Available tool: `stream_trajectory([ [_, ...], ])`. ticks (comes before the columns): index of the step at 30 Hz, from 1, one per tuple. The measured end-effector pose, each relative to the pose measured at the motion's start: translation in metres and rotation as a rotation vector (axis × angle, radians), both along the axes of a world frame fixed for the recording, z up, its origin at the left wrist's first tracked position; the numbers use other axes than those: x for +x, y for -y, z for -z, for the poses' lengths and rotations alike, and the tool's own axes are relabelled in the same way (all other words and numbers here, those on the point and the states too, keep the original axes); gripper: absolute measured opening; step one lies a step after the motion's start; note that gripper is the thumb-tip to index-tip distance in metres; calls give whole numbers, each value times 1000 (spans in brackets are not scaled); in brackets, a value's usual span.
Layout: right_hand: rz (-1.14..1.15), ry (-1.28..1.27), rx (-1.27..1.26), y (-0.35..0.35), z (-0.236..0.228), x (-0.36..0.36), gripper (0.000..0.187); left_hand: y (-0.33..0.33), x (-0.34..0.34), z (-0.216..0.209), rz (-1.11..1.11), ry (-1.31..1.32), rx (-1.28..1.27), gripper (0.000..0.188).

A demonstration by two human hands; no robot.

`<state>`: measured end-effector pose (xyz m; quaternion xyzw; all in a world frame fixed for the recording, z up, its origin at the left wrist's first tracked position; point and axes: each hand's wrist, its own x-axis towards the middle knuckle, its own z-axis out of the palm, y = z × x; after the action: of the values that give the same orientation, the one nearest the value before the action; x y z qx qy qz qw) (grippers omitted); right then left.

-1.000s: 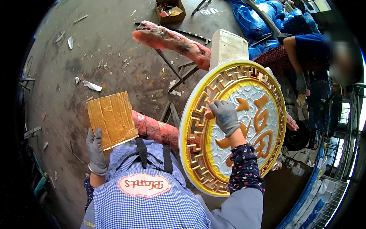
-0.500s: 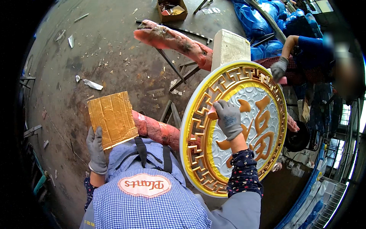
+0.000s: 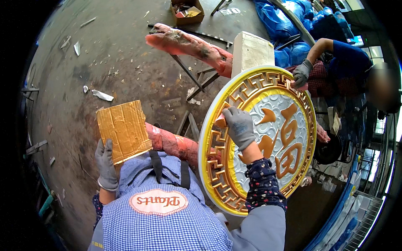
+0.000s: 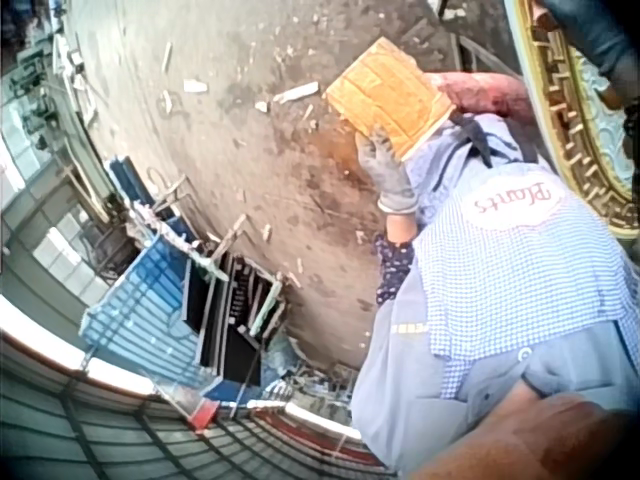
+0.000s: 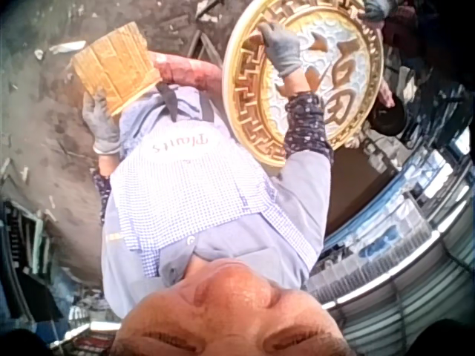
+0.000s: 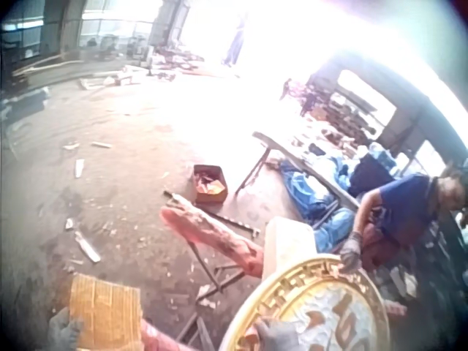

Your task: The person applies gold leaf to a large circular decorative plaque featuring a raised Chinese character. They hold a gold-leaf sheet in one hand and use a small pink sponge to press the leaf into the recessed patterns of the plaque's border. The person occasionally dips the sponge into a container of adhesive or sizing to continue the application.

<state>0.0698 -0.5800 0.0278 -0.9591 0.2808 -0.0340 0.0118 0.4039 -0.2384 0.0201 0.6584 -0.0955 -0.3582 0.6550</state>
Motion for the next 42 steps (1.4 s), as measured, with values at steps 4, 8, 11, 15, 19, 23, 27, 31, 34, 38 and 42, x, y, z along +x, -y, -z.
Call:
stream_trajectory([
  [4,57,-74,62,8,-6,-17,29,7,-1,-6,-60,-34,-32,34],
  [8,197,167,96,21,-18,-16,28,4,2,-1,-74,-47,-35,34],
  [11,208,220,163,28,-9,-1,28,6,3,-9,-36,-95,-32,31],
  [15,260,22,131,46,2,-4,28,10,1,-14,-62,-84,-45,32],
  [19,223,238,171,56,7,-12,25,8,3,-8,-59,17,-15,36],
  [23,260,22,170,53,12,-12,30,3,2,-3,11,215,11,40],
  [27,222,133,147,57,10,-13,33,8,-1,-13,-31,106,-1,41],
  [31,239,75,183,45,10,-7,29,8,-2,-13,-55,50,-4,40],
  [34,252,49,115,55,8,-21,32,7,-2,-10,-63,39,-10,38],
  [38,224,152,290,20,-16,-1,30,7,-3,-14,-71,-1,-15,37],
  [42,264,-27,216,18,-11,-6,31,4,-2,-11,-53,25,-4,36],
])
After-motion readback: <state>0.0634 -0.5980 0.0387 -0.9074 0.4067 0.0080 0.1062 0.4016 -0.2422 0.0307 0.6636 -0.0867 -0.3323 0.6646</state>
